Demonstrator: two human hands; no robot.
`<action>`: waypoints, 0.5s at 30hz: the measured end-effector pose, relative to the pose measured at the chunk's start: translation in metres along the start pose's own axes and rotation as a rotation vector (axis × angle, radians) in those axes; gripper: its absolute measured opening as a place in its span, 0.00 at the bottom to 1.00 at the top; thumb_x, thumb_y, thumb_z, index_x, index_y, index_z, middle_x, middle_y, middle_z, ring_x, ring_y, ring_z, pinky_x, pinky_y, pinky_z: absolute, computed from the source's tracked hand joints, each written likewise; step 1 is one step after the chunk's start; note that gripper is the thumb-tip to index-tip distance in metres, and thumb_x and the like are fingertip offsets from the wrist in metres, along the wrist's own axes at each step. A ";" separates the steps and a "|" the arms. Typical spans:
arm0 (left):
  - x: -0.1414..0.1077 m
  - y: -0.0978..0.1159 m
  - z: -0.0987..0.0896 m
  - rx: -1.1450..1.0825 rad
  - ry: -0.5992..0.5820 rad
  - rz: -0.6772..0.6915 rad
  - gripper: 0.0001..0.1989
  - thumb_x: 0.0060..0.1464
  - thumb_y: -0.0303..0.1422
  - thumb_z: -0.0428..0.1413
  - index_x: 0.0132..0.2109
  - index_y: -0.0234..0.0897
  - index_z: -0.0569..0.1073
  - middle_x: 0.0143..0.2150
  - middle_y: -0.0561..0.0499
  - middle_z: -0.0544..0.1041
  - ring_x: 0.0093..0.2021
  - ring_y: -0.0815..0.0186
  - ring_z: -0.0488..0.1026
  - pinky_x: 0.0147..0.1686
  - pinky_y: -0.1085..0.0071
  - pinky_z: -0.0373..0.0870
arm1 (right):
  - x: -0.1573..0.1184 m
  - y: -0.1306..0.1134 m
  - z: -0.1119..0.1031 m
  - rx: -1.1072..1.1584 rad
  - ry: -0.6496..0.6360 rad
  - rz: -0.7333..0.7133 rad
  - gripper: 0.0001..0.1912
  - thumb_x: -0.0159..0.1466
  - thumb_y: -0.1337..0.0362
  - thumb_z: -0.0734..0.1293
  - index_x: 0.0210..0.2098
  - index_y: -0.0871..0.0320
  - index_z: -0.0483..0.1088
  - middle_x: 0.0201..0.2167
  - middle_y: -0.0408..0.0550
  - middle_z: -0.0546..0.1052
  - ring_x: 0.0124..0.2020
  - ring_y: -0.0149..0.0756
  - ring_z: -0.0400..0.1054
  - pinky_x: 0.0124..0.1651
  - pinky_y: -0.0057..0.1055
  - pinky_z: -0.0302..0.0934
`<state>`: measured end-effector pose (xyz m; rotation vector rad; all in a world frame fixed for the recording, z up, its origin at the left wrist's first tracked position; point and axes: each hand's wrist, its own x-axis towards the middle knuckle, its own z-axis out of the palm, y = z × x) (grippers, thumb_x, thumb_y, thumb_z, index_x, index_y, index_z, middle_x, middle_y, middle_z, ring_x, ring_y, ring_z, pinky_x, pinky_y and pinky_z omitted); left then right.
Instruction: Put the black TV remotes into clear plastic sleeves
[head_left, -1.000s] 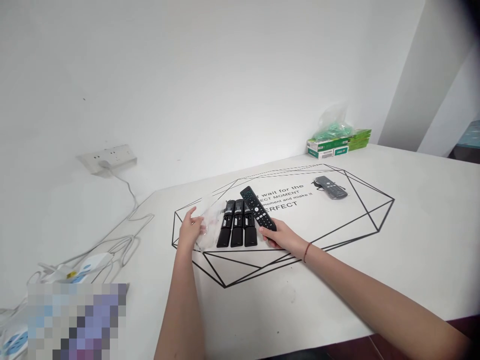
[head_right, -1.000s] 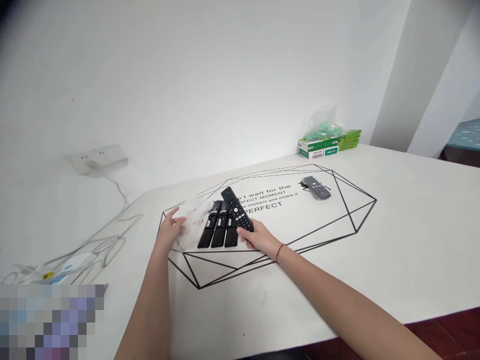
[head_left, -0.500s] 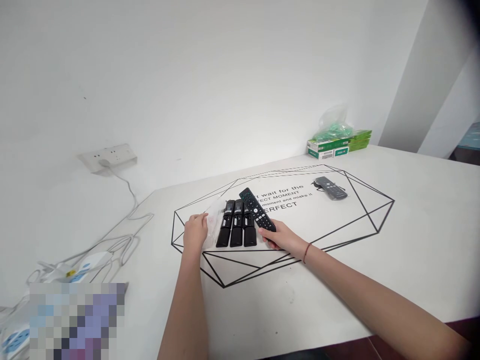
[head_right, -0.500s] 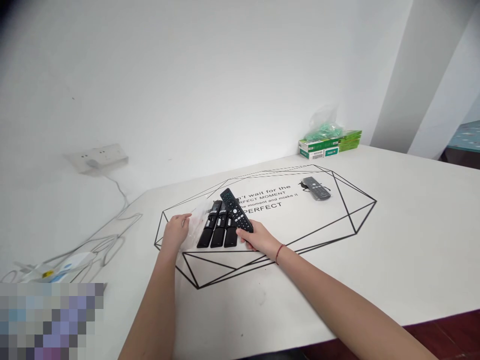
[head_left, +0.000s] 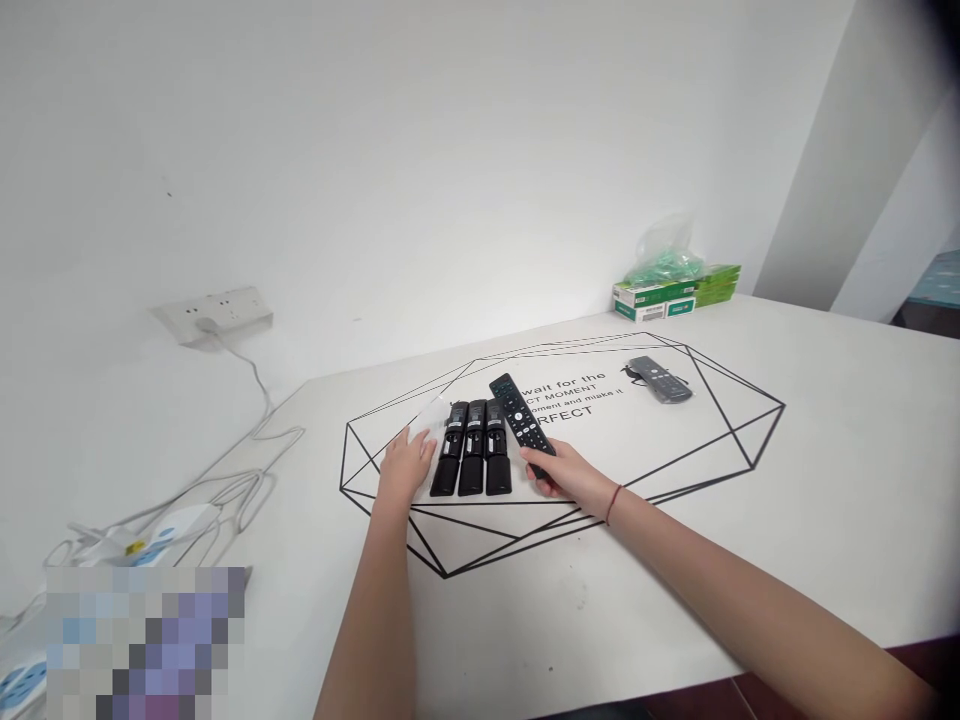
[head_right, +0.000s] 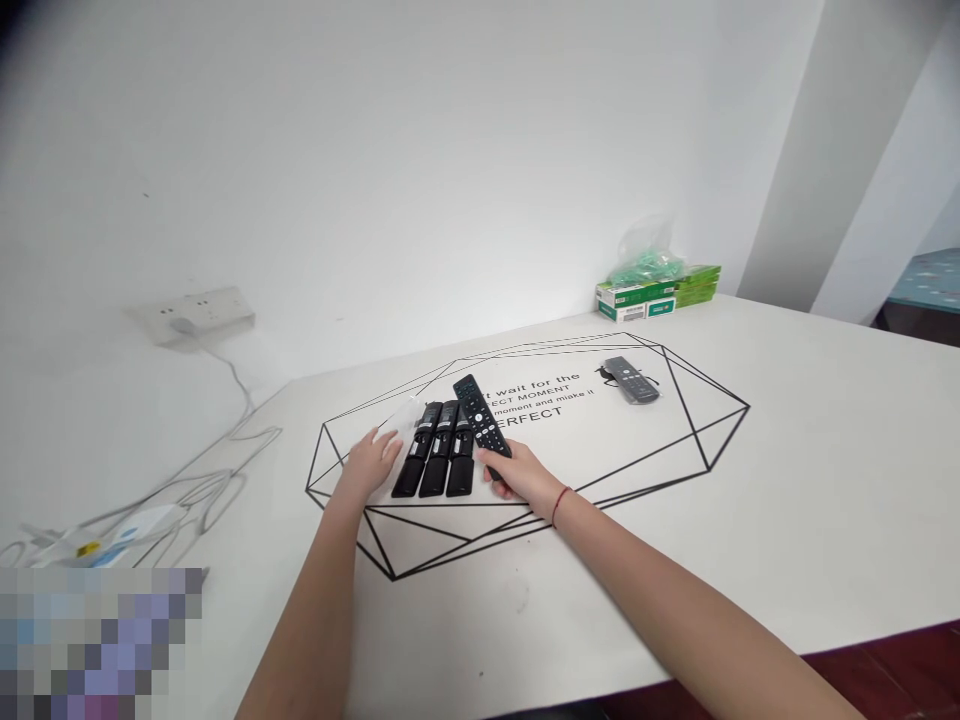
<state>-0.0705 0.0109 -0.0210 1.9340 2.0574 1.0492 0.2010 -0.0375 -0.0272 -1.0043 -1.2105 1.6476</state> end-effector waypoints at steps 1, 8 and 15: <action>0.000 0.010 -0.002 0.028 0.048 0.050 0.16 0.51 0.40 0.53 0.45 0.39 0.74 0.57 0.41 0.66 0.61 0.51 0.56 0.58 0.58 0.50 | 0.002 -0.001 -0.002 0.057 0.017 0.020 0.19 0.58 0.47 0.64 0.30 0.58 0.61 0.22 0.42 0.69 0.14 0.22 0.55 0.15 0.21 0.44; -0.006 0.113 0.019 -0.256 -0.370 0.245 0.20 0.56 0.47 0.45 0.37 0.38 0.76 0.36 0.45 0.76 0.37 0.59 0.71 0.41 0.64 0.65 | 0.008 -0.015 -0.020 0.324 0.176 0.052 0.23 0.62 0.44 0.55 0.36 0.59 0.64 0.21 0.44 0.68 0.18 0.28 0.62 0.18 0.24 0.56; -0.024 0.146 0.081 -0.887 -0.534 0.003 0.19 0.52 0.46 0.52 0.43 0.36 0.72 0.43 0.44 0.74 0.41 0.63 0.71 0.38 0.69 0.67 | 0.012 -0.009 -0.028 -0.161 0.380 -0.294 0.22 0.51 0.53 0.71 0.36 0.56 0.59 0.19 0.36 0.65 0.17 0.27 0.61 0.16 0.24 0.57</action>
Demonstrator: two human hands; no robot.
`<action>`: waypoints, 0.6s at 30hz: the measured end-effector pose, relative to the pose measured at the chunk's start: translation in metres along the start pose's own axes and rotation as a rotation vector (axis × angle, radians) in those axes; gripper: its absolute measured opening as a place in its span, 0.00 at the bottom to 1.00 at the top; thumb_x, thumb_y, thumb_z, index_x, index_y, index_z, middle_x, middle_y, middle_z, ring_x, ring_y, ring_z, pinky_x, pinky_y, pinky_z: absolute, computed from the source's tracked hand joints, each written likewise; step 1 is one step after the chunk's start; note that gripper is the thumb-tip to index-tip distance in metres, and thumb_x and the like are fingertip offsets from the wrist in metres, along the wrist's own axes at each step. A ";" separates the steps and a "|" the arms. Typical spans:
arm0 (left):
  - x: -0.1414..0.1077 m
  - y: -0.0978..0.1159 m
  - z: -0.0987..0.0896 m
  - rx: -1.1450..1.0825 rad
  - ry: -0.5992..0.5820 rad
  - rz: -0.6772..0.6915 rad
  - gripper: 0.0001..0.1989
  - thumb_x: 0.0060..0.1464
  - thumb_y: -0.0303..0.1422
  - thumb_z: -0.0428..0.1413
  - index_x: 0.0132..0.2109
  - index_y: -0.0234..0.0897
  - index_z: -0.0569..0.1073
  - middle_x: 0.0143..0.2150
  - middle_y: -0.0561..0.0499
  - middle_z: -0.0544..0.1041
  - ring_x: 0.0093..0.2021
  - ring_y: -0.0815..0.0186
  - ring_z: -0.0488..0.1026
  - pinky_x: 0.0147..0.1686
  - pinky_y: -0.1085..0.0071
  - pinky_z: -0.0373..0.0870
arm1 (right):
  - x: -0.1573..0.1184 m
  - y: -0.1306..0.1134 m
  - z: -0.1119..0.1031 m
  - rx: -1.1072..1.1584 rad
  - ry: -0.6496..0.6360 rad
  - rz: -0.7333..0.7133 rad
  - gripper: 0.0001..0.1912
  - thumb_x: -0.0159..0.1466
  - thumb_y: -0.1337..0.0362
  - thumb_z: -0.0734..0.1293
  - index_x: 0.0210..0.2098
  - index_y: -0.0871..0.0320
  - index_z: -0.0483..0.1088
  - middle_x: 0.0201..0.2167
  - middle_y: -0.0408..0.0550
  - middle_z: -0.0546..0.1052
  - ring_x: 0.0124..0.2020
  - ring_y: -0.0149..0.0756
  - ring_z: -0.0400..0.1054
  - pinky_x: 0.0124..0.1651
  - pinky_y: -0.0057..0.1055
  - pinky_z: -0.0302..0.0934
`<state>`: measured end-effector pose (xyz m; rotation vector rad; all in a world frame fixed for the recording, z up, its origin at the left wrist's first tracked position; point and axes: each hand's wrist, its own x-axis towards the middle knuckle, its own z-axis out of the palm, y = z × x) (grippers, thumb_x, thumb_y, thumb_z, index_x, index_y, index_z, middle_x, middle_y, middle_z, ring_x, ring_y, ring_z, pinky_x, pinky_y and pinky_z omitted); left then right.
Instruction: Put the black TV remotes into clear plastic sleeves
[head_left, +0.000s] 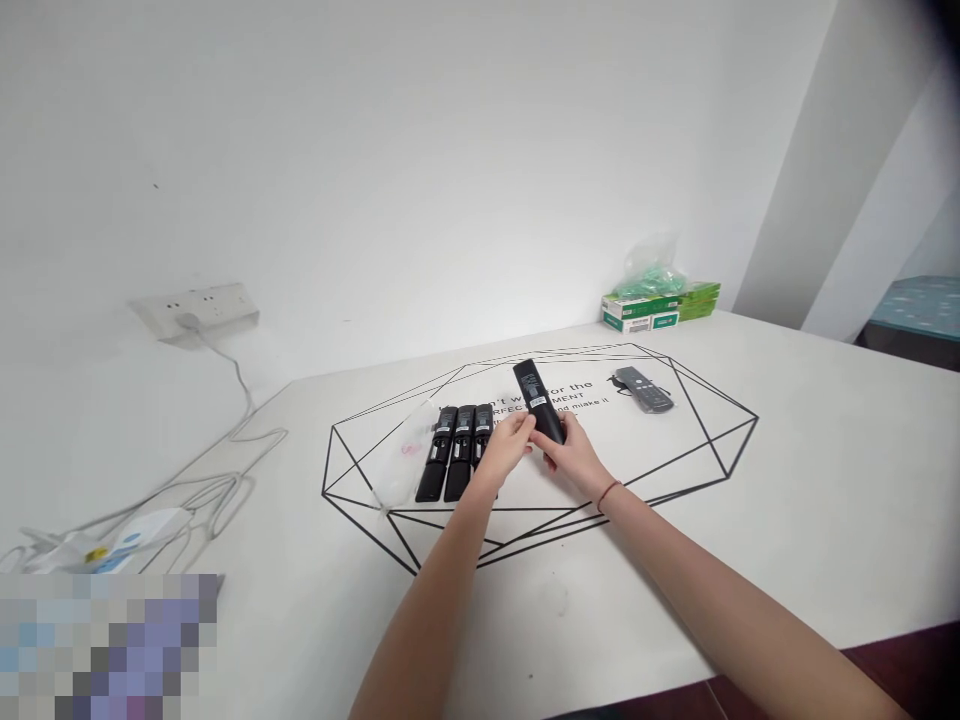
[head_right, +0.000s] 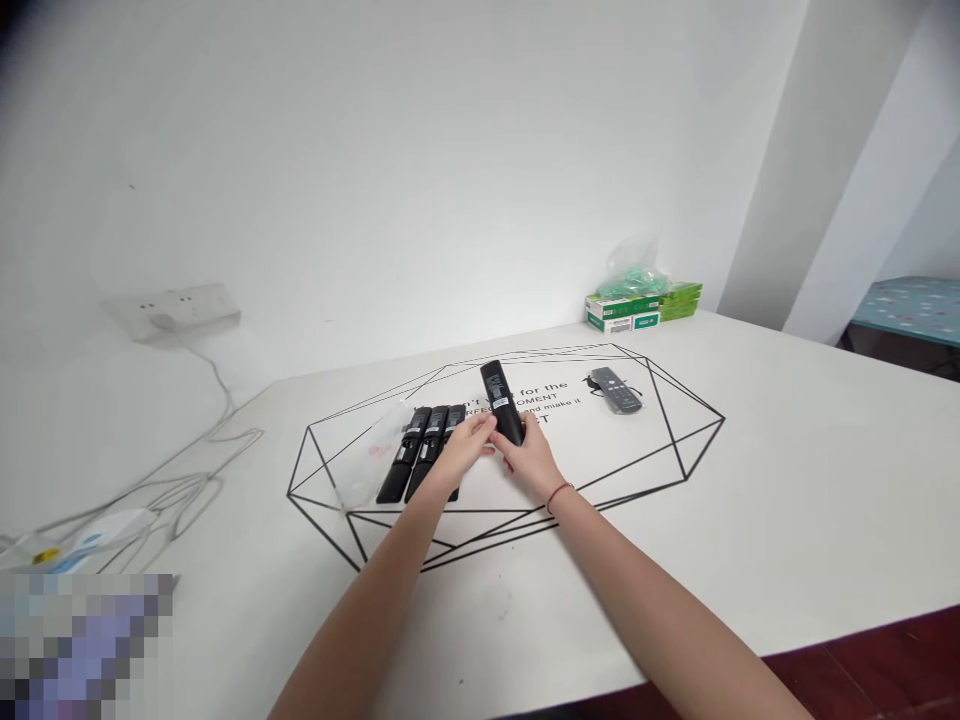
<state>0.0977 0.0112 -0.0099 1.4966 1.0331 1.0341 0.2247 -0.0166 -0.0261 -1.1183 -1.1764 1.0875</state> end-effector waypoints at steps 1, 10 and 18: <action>0.000 -0.005 0.001 -0.056 0.040 -0.012 0.18 0.52 0.45 0.53 0.43 0.35 0.71 0.44 0.43 0.74 0.41 0.63 0.71 0.39 0.69 0.67 | 0.000 0.001 0.001 -0.020 -0.007 -0.015 0.22 0.51 0.52 0.71 0.37 0.55 0.59 0.20 0.37 0.66 0.17 0.28 0.62 0.15 0.23 0.57; -0.008 -0.016 0.002 -0.291 0.106 -0.003 0.18 0.49 0.43 0.57 0.42 0.34 0.69 0.37 0.48 0.72 0.33 0.69 0.69 0.34 0.72 0.67 | -0.001 -0.004 0.005 0.218 -0.156 0.151 0.17 0.61 0.50 0.63 0.34 0.60 0.64 0.30 0.52 0.75 0.28 0.35 0.72 0.32 0.34 0.72; -0.009 -0.020 0.001 -0.258 0.051 -0.026 0.18 0.49 0.46 0.56 0.34 0.33 0.70 0.28 0.53 0.69 0.22 0.75 0.63 0.25 0.75 0.61 | -0.002 -0.002 0.008 0.076 -0.163 0.113 0.13 0.62 0.54 0.63 0.32 0.58 0.63 0.31 0.52 0.75 0.29 0.36 0.71 0.29 0.34 0.71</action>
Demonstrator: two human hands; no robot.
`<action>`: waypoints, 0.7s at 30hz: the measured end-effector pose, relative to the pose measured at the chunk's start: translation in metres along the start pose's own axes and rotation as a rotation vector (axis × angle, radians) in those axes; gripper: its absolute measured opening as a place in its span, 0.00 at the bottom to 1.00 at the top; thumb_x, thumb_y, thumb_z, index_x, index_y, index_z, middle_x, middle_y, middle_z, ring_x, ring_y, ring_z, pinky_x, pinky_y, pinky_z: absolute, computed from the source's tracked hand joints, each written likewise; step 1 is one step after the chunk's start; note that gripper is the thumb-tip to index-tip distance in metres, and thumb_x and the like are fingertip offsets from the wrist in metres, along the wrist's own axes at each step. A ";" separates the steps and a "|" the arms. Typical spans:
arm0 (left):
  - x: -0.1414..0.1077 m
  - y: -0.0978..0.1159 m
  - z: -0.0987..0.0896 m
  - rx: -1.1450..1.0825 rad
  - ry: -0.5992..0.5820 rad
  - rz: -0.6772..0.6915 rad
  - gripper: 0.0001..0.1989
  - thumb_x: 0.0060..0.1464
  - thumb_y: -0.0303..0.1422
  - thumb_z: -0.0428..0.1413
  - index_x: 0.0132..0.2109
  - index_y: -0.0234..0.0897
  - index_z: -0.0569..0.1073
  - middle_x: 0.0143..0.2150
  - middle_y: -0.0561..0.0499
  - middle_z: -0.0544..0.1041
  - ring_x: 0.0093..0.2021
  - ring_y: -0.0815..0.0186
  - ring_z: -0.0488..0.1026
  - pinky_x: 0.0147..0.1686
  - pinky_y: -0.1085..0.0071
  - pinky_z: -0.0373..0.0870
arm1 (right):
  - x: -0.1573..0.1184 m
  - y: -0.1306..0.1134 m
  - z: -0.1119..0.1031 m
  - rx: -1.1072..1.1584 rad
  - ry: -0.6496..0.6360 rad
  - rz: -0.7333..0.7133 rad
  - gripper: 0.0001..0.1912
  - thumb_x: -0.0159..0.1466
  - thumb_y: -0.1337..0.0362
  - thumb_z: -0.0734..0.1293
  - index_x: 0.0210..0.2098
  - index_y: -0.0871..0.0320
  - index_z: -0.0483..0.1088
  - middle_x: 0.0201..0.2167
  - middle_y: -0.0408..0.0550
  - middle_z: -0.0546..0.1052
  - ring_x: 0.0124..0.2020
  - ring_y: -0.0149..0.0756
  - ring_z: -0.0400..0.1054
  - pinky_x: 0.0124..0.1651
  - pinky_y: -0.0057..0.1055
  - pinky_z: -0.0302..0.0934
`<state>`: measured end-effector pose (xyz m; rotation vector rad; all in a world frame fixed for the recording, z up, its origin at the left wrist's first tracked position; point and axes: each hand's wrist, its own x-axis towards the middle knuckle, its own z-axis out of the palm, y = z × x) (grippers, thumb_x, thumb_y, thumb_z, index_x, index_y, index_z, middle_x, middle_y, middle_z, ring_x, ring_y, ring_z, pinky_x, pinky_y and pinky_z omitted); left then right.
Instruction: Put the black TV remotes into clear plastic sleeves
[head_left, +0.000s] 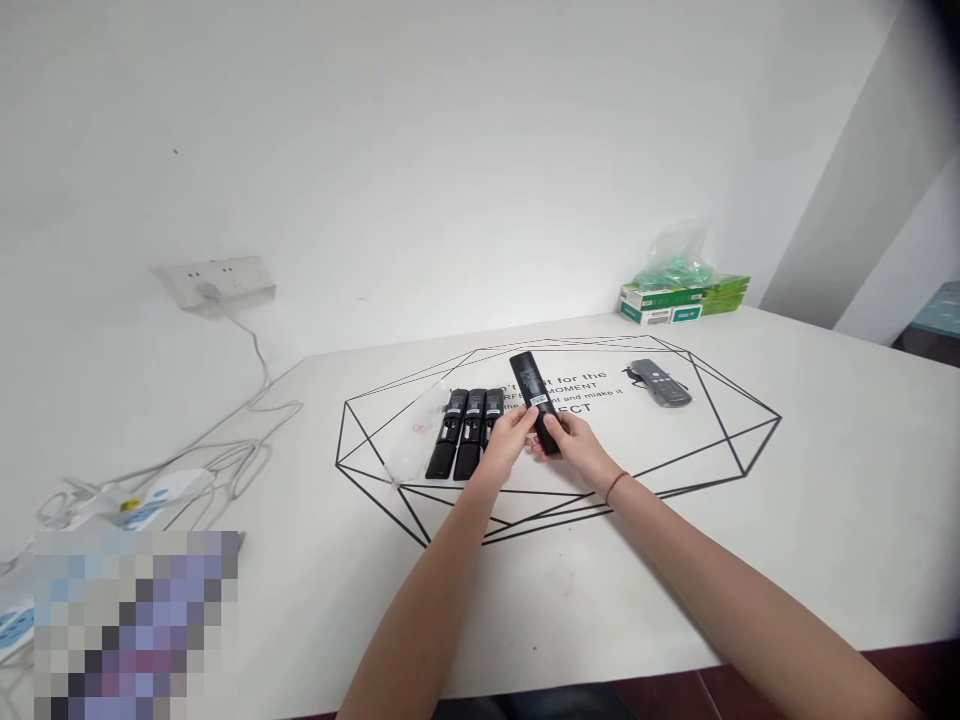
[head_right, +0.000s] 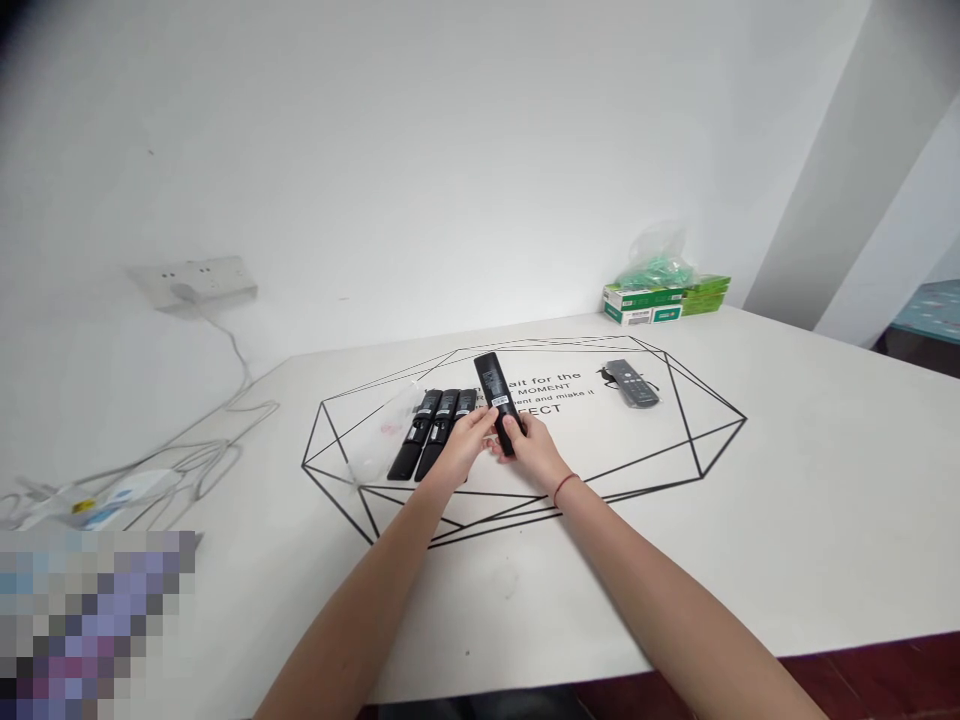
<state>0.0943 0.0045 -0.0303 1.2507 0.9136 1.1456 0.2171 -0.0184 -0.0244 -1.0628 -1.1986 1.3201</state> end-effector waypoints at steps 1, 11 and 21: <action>0.000 0.000 0.000 -0.016 0.017 0.002 0.18 0.48 0.46 0.56 0.34 0.33 0.70 0.28 0.52 0.70 0.23 0.74 0.64 0.26 0.75 0.62 | -0.001 -0.002 0.000 0.008 -0.014 0.020 0.13 0.62 0.54 0.63 0.33 0.58 0.63 0.32 0.52 0.75 0.30 0.37 0.72 0.30 0.34 0.71; 0.003 0.010 -0.019 0.258 0.235 0.186 0.19 0.53 0.43 0.52 0.48 0.37 0.71 0.42 0.46 0.75 0.40 0.64 0.71 0.39 0.71 0.66 | 0.002 -0.007 -0.031 -0.501 0.069 0.038 0.16 0.61 0.52 0.62 0.37 0.60 0.68 0.28 0.51 0.75 0.24 0.38 0.71 0.27 0.33 0.63; -0.013 -0.005 0.000 1.049 0.083 0.214 0.18 0.58 0.34 0.44 0.50 0.34 0.72 0.45 0.38 0.75 0.46 0.56 0.70 0.48 0.63 0.61 | 0.020 0.021 -0.036 -1.040 0.222 -0.153 0.15 0.64 0.58 0.57 0.44 0.61 0.66 0.37 0.55 0.76 0.39 0.43 0.68 0.40 0.33 0.56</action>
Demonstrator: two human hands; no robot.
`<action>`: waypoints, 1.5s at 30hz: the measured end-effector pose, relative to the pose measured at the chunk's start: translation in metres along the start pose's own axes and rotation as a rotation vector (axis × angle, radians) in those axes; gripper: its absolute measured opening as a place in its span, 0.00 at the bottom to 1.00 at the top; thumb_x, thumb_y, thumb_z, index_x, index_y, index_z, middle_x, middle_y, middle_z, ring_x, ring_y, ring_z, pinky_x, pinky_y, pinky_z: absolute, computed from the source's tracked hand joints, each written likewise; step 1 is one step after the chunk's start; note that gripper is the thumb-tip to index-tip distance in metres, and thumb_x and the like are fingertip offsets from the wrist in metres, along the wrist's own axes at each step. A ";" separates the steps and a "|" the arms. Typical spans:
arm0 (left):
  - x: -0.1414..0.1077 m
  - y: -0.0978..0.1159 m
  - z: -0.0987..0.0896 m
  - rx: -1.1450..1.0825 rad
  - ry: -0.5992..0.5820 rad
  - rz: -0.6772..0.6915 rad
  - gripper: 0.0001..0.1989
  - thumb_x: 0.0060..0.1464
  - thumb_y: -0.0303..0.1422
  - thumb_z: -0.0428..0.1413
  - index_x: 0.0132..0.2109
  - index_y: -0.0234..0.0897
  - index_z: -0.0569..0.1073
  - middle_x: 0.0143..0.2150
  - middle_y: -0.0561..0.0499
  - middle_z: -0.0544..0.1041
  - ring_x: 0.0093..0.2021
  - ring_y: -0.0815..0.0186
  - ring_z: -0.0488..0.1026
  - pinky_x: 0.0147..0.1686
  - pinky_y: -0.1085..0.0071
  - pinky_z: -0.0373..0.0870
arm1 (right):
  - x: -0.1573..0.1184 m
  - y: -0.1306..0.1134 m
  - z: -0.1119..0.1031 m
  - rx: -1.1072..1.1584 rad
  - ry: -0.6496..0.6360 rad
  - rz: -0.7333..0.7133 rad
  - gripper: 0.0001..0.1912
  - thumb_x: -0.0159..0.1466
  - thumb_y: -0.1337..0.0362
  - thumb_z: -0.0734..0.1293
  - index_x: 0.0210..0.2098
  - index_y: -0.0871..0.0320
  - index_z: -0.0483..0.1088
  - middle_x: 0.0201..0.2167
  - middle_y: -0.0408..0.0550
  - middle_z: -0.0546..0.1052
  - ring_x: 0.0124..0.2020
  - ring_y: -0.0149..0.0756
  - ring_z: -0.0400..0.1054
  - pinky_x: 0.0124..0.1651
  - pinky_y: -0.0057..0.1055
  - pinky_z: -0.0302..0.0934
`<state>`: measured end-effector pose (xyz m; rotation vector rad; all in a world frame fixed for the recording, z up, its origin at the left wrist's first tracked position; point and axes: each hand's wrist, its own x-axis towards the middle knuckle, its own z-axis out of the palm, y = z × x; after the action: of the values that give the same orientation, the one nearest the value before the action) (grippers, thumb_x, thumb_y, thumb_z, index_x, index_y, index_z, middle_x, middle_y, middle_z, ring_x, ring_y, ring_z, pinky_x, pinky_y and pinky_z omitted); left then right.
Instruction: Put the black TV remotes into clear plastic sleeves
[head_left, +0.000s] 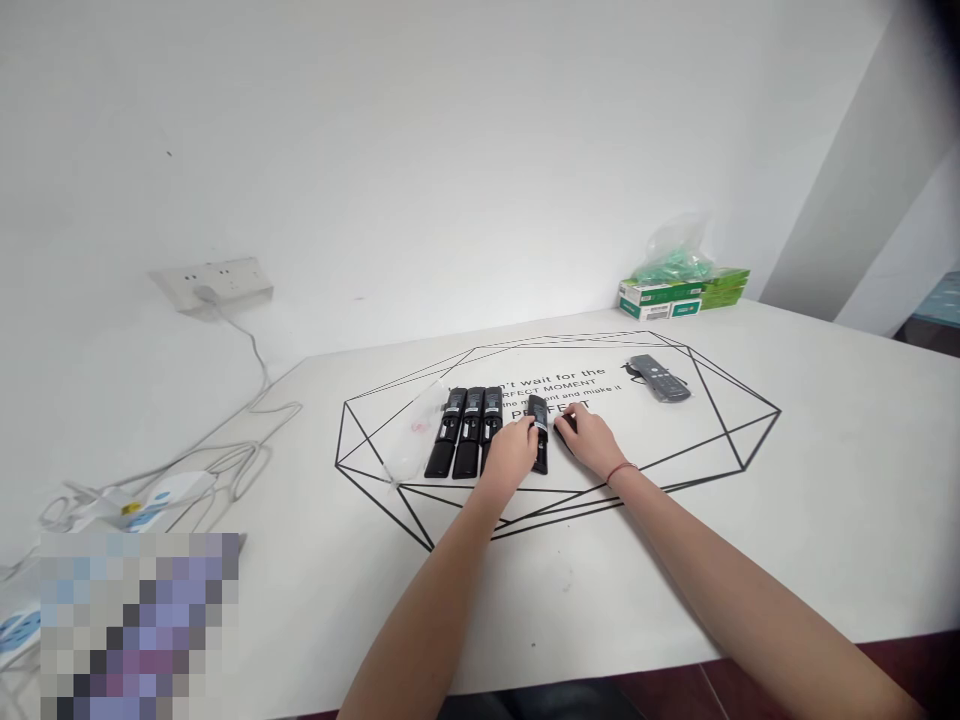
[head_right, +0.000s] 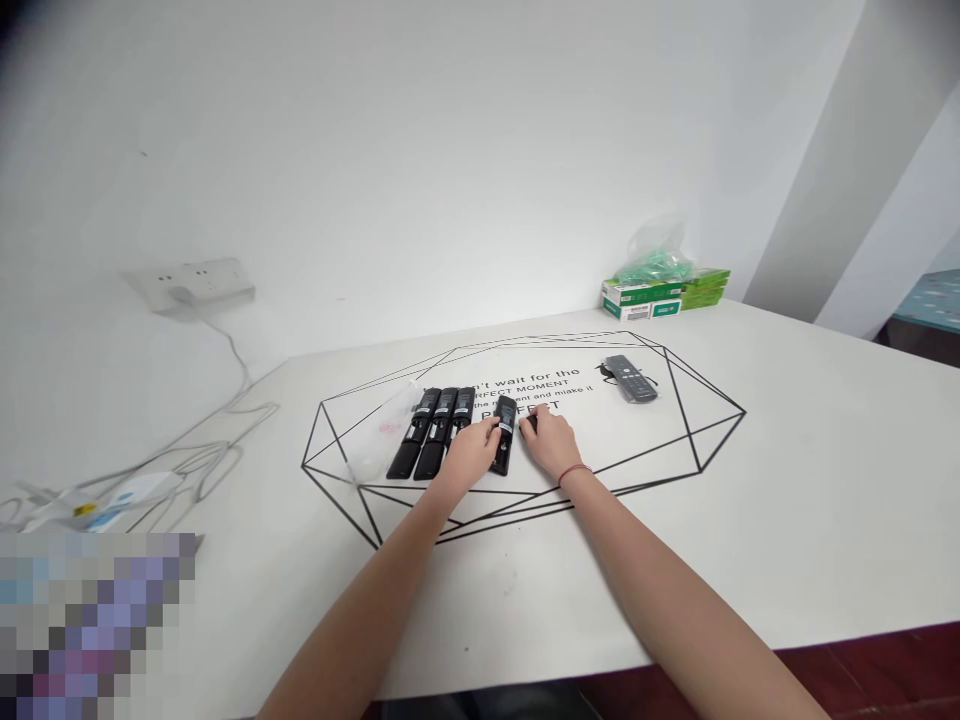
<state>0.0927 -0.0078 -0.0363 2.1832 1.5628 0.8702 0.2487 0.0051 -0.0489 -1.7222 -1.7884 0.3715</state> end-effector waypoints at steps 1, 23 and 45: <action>-0.001 0.002 -0.001 0.088 0.003 0.004 0.18 0.58 0.33 0.43 0.49 0.33 0.72 0.43 0.37 0.75 0.45 0.55 0.70 0.47 0.62 0.61 | 0.001 0.001 0.002 -0.052 0.021 0.004 0.15 0.64 0.58 0.57 0.42 0.61 0.67 0.38 0.56 0.75 0.40 0.44 0.68 0.41 0.33 0.55; 0.003 -0.001 -0.034 0.399 -0.218 0.109 0.08 0.55 0.37 0.51 0.33 0.38 0.69 0.35 0.50 0.73 0.33 0.65 0.69 0.31 0.71 0.58 | -0.018 -0.013 -0.026 -0.039 -0.312 -0.232 0.20 0.56 0.49 0.64 0.41 0.58 0.67 0.43 0.54 0.70 0.45 0.45 0.62 0.44 0.34 0.56; 0.009 -0.036 -0.048 0.320 0.045 0.051 0.18 0.62 0.34 0.38 0.42 0.36 0.71 0.40 0.45 0.75 0.43 0.63 0.71 0.44 0.69 0.64 | -0.032 -0.040 0.010 0.055 -0.200 -0.593 0.21 0.54 0.53 0.70 0.43 0.58 0.71 0.42 0.54 0.70 0.44 0.44 0.64 0.46 0.40 0.60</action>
<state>0.0372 0.0092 -0.0176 2.4457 1.7793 0.7292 0.2096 -0.0281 -0.0400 -1.0695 -2.3005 0.3356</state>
